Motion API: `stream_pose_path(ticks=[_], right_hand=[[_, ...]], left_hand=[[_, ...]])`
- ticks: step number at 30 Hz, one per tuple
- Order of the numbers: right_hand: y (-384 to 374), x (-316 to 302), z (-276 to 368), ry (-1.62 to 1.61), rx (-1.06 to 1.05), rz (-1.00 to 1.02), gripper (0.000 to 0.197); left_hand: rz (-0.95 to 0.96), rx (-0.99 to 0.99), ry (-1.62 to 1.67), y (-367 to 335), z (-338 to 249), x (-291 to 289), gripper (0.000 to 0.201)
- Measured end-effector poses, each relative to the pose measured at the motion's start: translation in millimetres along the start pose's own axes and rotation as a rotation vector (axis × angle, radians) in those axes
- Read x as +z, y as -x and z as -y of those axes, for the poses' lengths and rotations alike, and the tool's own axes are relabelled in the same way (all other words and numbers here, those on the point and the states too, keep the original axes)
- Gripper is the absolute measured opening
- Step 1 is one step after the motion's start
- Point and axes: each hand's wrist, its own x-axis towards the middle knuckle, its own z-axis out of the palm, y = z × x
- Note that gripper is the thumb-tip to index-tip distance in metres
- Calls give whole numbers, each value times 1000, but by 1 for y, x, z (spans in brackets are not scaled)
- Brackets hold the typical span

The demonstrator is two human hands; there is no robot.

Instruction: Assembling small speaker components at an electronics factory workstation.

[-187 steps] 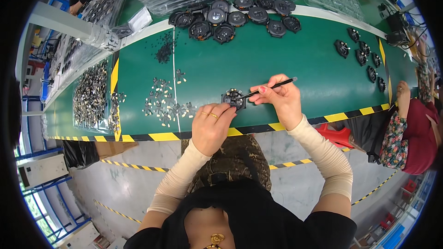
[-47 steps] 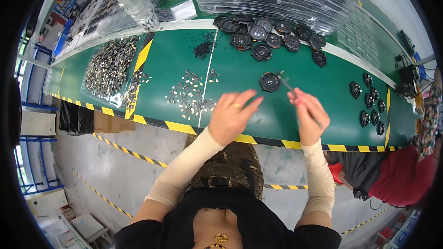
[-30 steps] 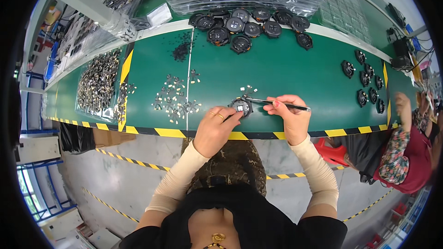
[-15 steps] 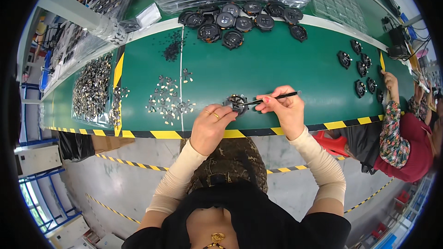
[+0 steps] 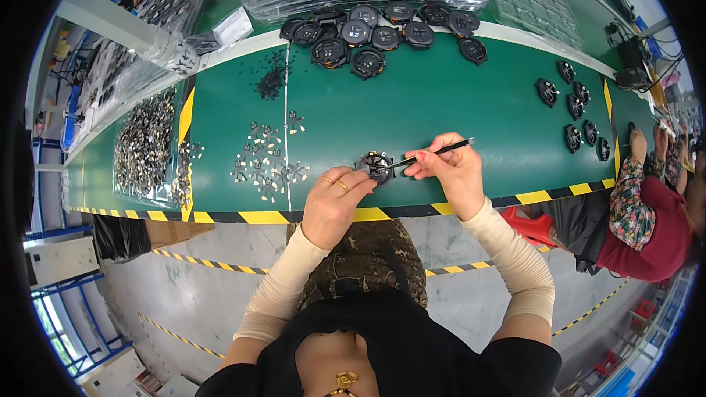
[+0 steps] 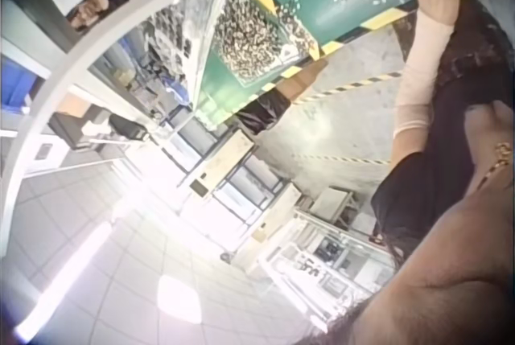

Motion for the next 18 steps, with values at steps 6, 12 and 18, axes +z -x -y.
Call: stream_pose_path(ticks=[6, 12, 18], right_hand=[[-2, 2, 2, 9, 16, -18, 13], [-3, 2, 2, -19, 23, -16, 12], [-2, 5, 6, -9, 27, -32, 13]], left_hand=[[-5, 0, -35, 2, 0, 2, 27], [12, 52, -96, 4, -1, -2, 32], [44, 53, -130, 3, -5, -3, 34]])
